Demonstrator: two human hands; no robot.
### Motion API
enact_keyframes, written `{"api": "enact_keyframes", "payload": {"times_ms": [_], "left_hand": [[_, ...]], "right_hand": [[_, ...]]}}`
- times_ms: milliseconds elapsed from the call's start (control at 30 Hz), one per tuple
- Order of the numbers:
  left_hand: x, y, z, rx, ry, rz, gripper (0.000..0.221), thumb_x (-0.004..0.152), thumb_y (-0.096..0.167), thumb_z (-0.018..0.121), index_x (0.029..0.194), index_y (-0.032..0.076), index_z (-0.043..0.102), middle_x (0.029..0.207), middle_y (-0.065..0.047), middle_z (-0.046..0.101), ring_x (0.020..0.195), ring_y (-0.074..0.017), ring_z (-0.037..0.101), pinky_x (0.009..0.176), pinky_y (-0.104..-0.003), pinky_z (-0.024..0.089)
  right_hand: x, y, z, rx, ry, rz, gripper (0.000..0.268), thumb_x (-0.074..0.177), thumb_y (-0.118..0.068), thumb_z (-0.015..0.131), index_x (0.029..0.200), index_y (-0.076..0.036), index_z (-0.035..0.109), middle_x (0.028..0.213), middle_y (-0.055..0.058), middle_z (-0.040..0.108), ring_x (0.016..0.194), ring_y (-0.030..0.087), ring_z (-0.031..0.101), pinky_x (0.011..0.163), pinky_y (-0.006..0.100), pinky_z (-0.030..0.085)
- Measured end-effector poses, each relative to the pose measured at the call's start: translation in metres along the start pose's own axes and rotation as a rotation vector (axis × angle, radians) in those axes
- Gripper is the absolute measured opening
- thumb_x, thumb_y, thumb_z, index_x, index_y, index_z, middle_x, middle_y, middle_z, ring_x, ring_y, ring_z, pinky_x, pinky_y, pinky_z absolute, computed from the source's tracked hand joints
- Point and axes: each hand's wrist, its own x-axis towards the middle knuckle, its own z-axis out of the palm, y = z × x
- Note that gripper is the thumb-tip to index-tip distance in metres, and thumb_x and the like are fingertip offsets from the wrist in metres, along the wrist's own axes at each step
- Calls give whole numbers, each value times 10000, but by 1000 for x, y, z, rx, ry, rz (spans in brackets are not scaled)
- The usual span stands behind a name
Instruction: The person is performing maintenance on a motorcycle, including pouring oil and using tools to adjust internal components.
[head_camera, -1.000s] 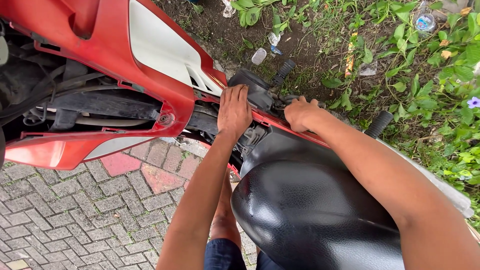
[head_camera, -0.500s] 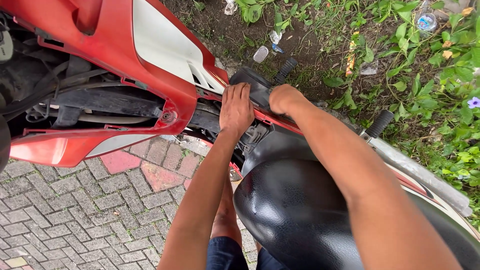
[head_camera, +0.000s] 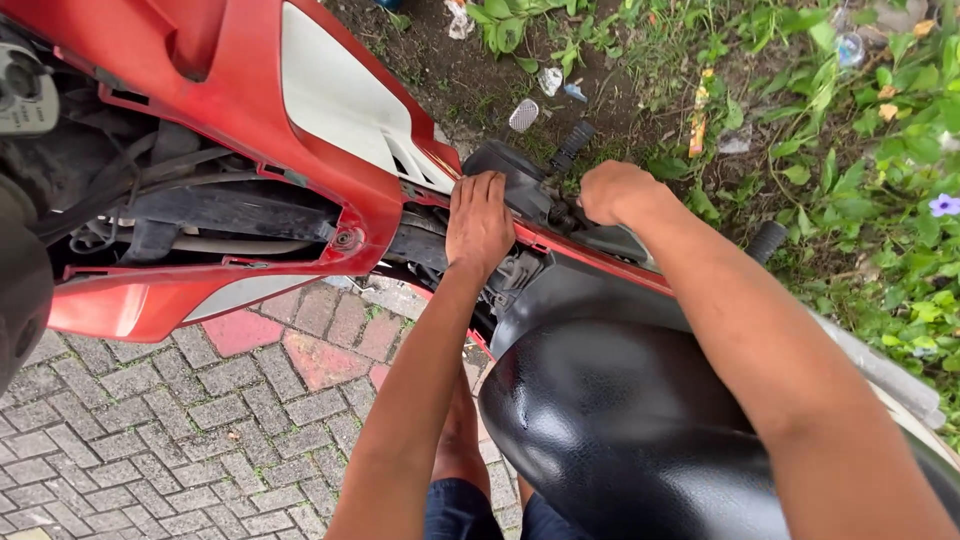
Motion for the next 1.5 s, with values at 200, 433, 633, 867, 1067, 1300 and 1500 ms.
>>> {"api": "enact_keyframes", "payload": {"times_ms": [200, 433, 633, 867, 1067, 1300, 1500], "left_hand": [[-1, 0, -1, 8, 25, 5, 367, 935, 147, 536, 1292, 62, 540, 1232, -112, 546, 1258, -277, 511, 1204, -440, 314], [-2, -1, 4, -17, 39, 7, 367, 935, 136, 522, 1292, 54, 553, 1223, -120, 553, 1255, -280, 514, 1202, -440, 306], [-2, 0, 2, -5, 33, 6, 356, 936, 137, 524, 1282, 56, 555, 1216, -109, 552, 1251, -272, 511, 1198, -428, 311], [-5, 2, 0, 6, 60, 5, 341, 948, 118, 520, 1282, 54, 554, 1209, -114, 549, 1236, -267, 517, 1198, -429, 315], [-4, 2, 4, 22, 72, 5, 333, 944, 130, 538, 1269, 61, 552, 1201, -106, 548, 1229, -259, 521, 1191, -428, 328], [-3, -1, 6, 12, 103, 27, 332, 933, 127, 542, 1259, 58, 550, 1188, -114, 542, 1214, -270, 524, 1177, -442, 336], [-4, 0, 7, 16, 100, 26, 329, 924, 139, 547, 1244, 64, 559, 1180, -108, 556, 1205, -271, 537, 1178, -447, 339]], "right_hand": [[5, 11, 50, -386, 154, -239, 257, 963, -65, 544, 1032, -1, 783, 1139, 187, 718, 1028, 335, 703, 726, 436, 660], [-10, 3, 47, -535, 187, -299, 250, 961, -52, 544, 1027, -11, 781, 1221, 195, 665, 1157, 347, 640, 805, 391, 636], [-16, 8, 43, -325, 203, -210, 221, 891, -59, 602, 946, 43, 790, 1359, 204, 534, 1097, 443, 625, 687, 507, 660], [16, 32, 70, -248, 241, -247, 246, 795, -109, 623, 928, 11, 792, 1089, 119, 668, 983, 437, 687, 715, 481, 663], [13, 35, 72, -262, 285, -226, 223, 762, -169, 648, 874, -65, 810, 921, 79, 760, 968, 372, 714, 716, 453, 652], [-20, 20, 50, -724, 473, -450, 176, 846, -186, 632, 829, -135, 799, 962, 43, 728, 1096, 285, 602, 848, 351, 549], [-26, 16, 52, -856, 509, -599, 193, 877, -242, 626, 857, -152, 795, 1019, 32, 736, 1172, 265, 572, 949, 370, 482]]}}
